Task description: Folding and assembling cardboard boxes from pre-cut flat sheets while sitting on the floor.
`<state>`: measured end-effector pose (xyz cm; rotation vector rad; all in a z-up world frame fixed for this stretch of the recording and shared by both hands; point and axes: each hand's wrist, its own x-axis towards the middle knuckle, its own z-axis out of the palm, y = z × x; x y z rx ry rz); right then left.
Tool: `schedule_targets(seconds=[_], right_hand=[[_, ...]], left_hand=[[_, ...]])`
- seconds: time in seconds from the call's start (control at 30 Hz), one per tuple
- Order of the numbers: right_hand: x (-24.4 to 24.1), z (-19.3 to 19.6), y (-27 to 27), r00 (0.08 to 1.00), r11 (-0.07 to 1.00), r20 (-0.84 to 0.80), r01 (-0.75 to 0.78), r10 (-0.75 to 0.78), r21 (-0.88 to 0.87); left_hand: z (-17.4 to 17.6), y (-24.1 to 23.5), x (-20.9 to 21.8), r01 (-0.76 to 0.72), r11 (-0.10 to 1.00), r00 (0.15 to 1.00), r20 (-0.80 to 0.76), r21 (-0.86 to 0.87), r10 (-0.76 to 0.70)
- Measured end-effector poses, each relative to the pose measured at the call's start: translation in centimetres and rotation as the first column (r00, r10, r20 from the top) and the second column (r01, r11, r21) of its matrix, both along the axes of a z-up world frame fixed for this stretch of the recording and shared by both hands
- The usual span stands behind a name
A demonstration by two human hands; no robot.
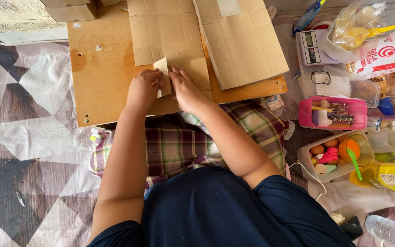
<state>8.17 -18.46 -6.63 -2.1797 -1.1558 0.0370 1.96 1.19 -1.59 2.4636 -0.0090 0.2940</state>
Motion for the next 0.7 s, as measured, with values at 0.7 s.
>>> schedule_targets(seconds=[0.7], right_hand=[[-0.5, -0.5, 0.2, 0.965, 0.891, 0.261, 0.109, 0.012, -0.441]], left_hand=[[-1.3, -0.3, -0.6, 0.019, 0.947, 0.995, -0.097, 0.320, 0.012]])
